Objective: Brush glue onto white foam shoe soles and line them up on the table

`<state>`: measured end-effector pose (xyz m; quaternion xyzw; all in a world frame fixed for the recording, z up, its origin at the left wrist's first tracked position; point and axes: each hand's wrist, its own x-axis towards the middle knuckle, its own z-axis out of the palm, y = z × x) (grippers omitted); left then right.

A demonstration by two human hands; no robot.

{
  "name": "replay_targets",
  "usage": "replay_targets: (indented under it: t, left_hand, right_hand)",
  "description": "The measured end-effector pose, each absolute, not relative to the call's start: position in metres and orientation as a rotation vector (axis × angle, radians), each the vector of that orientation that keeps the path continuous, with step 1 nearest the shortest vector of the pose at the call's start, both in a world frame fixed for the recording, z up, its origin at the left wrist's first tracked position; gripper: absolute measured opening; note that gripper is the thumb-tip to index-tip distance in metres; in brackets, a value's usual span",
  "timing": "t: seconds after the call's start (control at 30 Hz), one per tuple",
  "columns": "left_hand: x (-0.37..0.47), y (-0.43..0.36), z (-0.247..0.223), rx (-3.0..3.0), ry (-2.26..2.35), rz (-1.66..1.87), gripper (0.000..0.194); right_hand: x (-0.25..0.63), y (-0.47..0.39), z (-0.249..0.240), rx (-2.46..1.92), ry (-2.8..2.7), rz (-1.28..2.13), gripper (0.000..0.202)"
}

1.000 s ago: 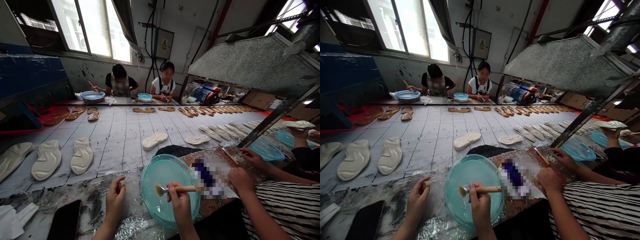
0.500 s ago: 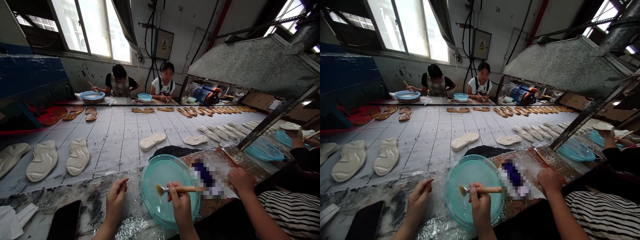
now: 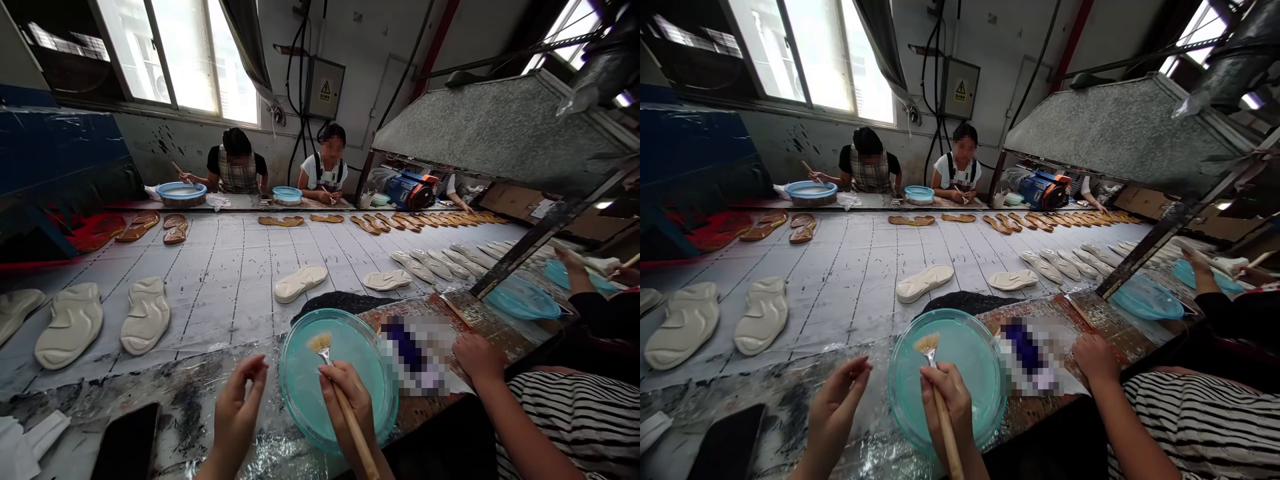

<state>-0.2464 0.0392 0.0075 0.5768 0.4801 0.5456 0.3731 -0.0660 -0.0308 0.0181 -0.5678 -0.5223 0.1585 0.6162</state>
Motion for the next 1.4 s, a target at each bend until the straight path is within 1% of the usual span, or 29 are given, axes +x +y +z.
replay_targets:
  t: [0.1,0.2,0.3,0.5,0.73,1.03,1.23,1.4]
  left_hand:
    - [-0.232,0.023,0.035,1.676,0.962,1.334,0.021]
    - [-0.220,0.012,0.054,1.856,0.761,1.298,0.029]
    - [-0.218,0.009,0.061,2.019,0.677,1.308,0.036]
    - [-0.225,0.011,0.062,2.125,0.635,1.271,0.031]
    - [-0.222,0.009,0.071,2.142,0.599,1.252,0.032]
    - [-0.219,0.011,0.071,2.192,0.559,1.244,0.031]
    - [-0.219,0.011,0.062,2.226,0.509,1.180,0.043]
    - [-0.220,0.015,0.052,2.222,0.516,1.141,0.045]
  right_hand:
    - [-0.065,-0.031,0.011,-1.269,-1.331,0.303,0.020]
    - [-0.062,-0.033,0.008,-1.213,-1.464,0.248,0.022]
    - [-0.061,-0.034,0.009,-1.222,-1.519,0.167,0.022]
    - [-0.064,-0.031,0.017,-1.256,-1.587,0.036,0.019]
    - [-0.061,-0.032,0.024,-1.218,-1.681,0.061,0.013]
    - [-0.058,-0.032,0.025,-1.238,-1.706,0.001,0.014]
    - [-0.058,-0.028,0.024,-1.252,-1.633,-0.078,0.017]
    - [-0.057,-0.023,0.022,-1.272,-1.592,-0.124,0.018]
